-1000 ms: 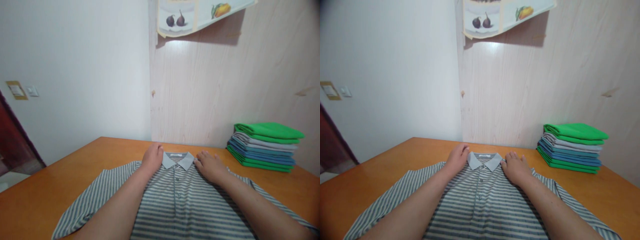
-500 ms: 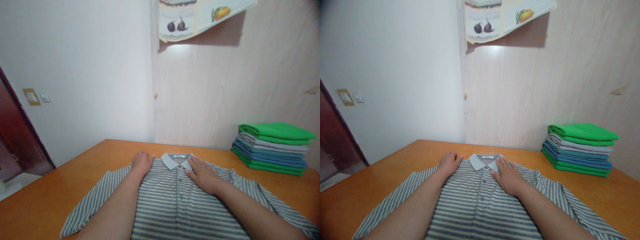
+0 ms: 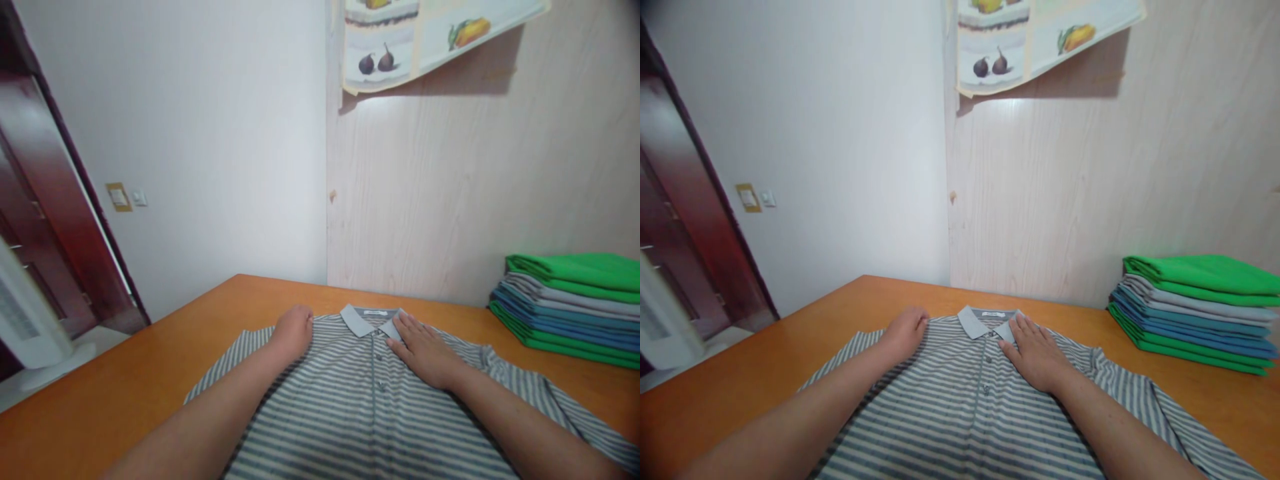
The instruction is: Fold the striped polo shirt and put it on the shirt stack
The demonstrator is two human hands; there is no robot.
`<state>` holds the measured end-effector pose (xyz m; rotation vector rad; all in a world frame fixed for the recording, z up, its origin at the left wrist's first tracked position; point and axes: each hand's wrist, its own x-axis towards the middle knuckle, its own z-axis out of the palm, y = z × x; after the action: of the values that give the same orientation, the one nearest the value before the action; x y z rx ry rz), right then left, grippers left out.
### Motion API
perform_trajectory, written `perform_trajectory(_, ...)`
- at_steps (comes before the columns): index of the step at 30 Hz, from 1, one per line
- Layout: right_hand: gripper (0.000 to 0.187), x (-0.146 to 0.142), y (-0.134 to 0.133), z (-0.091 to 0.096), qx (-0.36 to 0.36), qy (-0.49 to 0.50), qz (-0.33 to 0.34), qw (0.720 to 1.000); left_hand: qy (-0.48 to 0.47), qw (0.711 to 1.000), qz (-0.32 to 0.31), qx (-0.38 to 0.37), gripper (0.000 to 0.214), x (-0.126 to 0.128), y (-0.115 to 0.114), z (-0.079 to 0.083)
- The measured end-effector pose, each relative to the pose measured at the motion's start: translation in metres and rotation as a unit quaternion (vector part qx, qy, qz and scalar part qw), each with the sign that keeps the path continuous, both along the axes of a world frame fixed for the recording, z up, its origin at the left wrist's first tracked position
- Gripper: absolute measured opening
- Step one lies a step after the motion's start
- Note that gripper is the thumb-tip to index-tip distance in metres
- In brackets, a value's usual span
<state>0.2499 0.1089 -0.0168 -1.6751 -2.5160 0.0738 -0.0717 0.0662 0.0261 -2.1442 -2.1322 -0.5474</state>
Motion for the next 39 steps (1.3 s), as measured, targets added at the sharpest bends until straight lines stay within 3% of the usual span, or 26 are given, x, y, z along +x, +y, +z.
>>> perform_trajectory(3, 0.089, 0.001, 0.003, -0.002, 0.002, -0.002, -0.005, 1.0, 0.019, 0.998, -0.052, -0.02, 0.029, -0.004, -0.015, -0.014)
perform_trajectory(7, 0.09, 0.001, 0.01, -0.002, -0.001, -0.007, -0.006, 1.0, 0.048, 0.995, -0.074, -0.053, 0.058, -0.013, -0.009, -0.024)
perform_trajectory(18, 0.09, 0.006, 0.053, -0.001, -0.016, -0.03, -0.008, 0.999, 0.058, 0.988, -0.08, -0.119, 0.088, -0.016, 0.028, -0.017)
perform_trajectory(23, 0.087, 0.0, 0.056, 0.003, -0.034, -0.027, -0.019, 0.999, 0.062, 0.986, -0.08, -0.131, 0.095, -0.016, 0.031, -0.014)
perform_trajectory(27, 0.088, 0.006, 0.049, 0.021, -0.031, 0.001, -0.002, 1.0, 0.068, 0.986, -0.084, -0.125, 0.097, -0.017, 0.034, -0.016)
perform_trajectory(31, 0.075, 0.041, 0.037, 0.052, -0.024, 0.023, 0.01, 0.999, 0.07, 0.987, -0.081, -0.121, 0.097, -0.019, 0.038, -0.02)
perform_trajectory(35, 0.07, 0.097, 0.012, 0.08, -0.009, 0.028, -0.063, 0.998, 0.082, 0.987, -0.076, -0.118, 0.088, -0.017, 0.04, -0.017)
perform_trajectory(39, 0.062, 0.145, -0.033, 0.082, 0.016, 0.03, -0.136, 0.99, 0.104, 0.992, -0.052, -0.057, 0.071, -0.005, 0.031, -0.005)
